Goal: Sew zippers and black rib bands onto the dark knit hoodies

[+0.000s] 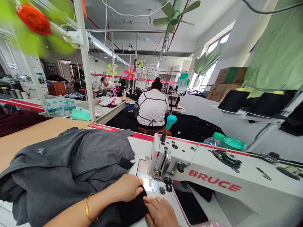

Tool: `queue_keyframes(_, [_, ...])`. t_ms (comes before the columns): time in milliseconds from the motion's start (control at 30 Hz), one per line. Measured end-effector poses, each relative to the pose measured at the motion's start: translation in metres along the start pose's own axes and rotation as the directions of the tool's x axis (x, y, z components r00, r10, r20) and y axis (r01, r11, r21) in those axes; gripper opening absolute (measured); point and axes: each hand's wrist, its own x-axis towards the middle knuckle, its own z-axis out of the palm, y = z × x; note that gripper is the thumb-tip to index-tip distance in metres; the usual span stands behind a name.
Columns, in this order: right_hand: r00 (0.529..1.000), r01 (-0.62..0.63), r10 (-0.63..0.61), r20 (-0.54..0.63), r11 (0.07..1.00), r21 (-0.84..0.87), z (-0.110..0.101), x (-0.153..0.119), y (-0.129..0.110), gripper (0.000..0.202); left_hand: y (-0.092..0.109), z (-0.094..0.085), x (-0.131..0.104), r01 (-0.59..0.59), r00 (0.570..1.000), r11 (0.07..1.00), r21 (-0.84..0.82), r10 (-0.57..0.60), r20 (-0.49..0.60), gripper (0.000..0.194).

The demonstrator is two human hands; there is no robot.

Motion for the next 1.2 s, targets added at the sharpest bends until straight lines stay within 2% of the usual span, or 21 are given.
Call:
queue_keyframes(100, [1.000,0.022,-0.022,-0.005,1.000,-0.006,0.002,-0.001,0.001,0.022,0.000,0.004,0.003,0.039,0.999,0.999,-0.002,-0.039,-0.016,0.025])
queue_keyframes(300, [0.998,-0.013,0.010,0.059,0.999,0.044,-0.002,0.002,-0.001,0.030,-0.001,0.006,0.006,0.108,0.994,0.994,0.006,-0.108,-0.018,0.026])
queue_keyframes(567, [0.999,0.000,-0.002,0.053,0.999,0.039,-0.003,0.001,-0.001,0.032,-0.002,-0.001,0.000,0.095,0.995,0.995,0.040,-0.096,0.018,0.027])
queue_keyframes(900, [0.981,0.005,-0.013,0.194,0.999,0.042,-0.011,0.009,-0.001,0.036,-0.009,0.004,0.010,0.129,0.992,0.990,-0.055,-0.129,0.004,0.026])
queue_keyframes(1033, [0.944,-0.058,0.058,0.325,0.998,-0.011,-0.017,0.016,-0.004,0.026,-0.014,0.007,0.023,0.140,0.989,0.986,-0.086,-0.136,0.051,0.027])
queue_keyframes(1200, [0.832,-0.150,0.171,0.528,0.985,-0.081,-0.019,0.021,0.006,0.025,-0.021,0.009,0.051,0.086,0.994,0.988,-0.130,-0.076,0.080,0.022])
